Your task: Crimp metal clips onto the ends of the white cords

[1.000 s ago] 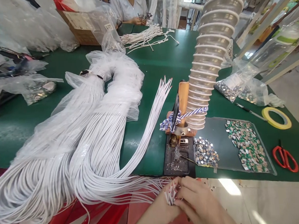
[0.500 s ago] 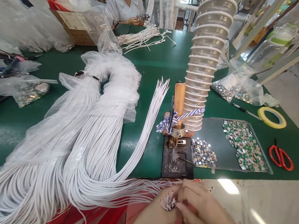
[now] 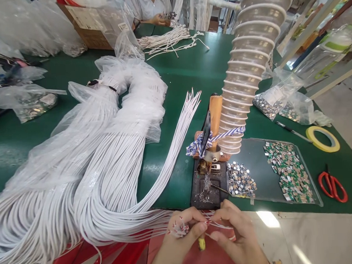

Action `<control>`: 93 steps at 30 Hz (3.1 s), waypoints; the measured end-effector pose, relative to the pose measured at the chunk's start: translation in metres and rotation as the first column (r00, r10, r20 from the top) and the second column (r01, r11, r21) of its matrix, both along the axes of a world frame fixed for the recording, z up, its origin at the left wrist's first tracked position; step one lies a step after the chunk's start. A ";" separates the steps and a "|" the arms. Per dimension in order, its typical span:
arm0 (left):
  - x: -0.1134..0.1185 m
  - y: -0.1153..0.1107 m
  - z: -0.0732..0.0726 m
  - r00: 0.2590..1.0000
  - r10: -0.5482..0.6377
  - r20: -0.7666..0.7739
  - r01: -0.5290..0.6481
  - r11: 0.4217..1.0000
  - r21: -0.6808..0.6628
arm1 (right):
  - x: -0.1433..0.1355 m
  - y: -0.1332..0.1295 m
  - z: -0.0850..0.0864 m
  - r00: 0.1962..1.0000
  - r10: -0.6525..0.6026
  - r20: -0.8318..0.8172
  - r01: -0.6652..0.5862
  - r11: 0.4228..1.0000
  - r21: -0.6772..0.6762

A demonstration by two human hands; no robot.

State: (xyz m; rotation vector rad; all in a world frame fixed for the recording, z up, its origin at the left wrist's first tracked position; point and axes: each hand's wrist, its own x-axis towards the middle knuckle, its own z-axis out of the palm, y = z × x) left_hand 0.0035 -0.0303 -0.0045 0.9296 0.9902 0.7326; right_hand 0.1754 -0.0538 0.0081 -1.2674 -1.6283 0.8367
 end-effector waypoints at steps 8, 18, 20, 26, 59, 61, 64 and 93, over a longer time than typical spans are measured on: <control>-0.002 0.001 0.002 0.999 -0.032 -0.017 0.033 0.999 0.028 | -0.003 -0.001 -0.006 1.000 -0.023 0.000 0.023 0.998 0.055; -0.006 0.012 -0.010 0.975 0.222 0.002 -0.221 0.972 0.073 | 0.004 -0.002 -0.007 0.977 -0.127 0.170 0.101 0.983 0.155; -0.010 0.017 -0.011 0.981 0.188 -0.047 -0.180 0.975 0.128 | 0.024 0.012 -0.008 0.926 -0.277 0.257 0.246 0.958 0.148; -0.011 0.023 -0.011 0.980 0.127 -0.151 -0.093 0.972 0.216 | 0.069 0.052 -0.019 0.807 -0.298 0.509 0.352 0.936 -0.011; 0.003 0.011 -0.001 0.955 0.111 -0.275 0.014 0.909 0.418 | -0.005 -0.001 -0.021 0.963 -0.112 -0.243 0.005 0.916 -0.402; 0.003 0.011 -0.001 0.955 0.132 -0.266 -0.005 0.903 0.430 | -0.007 -0.002 -0.023 0.959 -0.132 -0.253 0.019 0.914 -0.405; 0.005 0.012 -0.001 0.955 0.138 -0.262 -0.014 0.905 0.426 | -0.010 -0.003 -0.025 0.954 -0.155 -0.255 0.042 0.915 -0.400; 0.009 0.025 0.007 0.898 0.266 -0.352 -0.003 0.802 0.597 | -0.020 0.015 -0.025 0.932 -0.246 -0.267 0.228 0.969 -0.096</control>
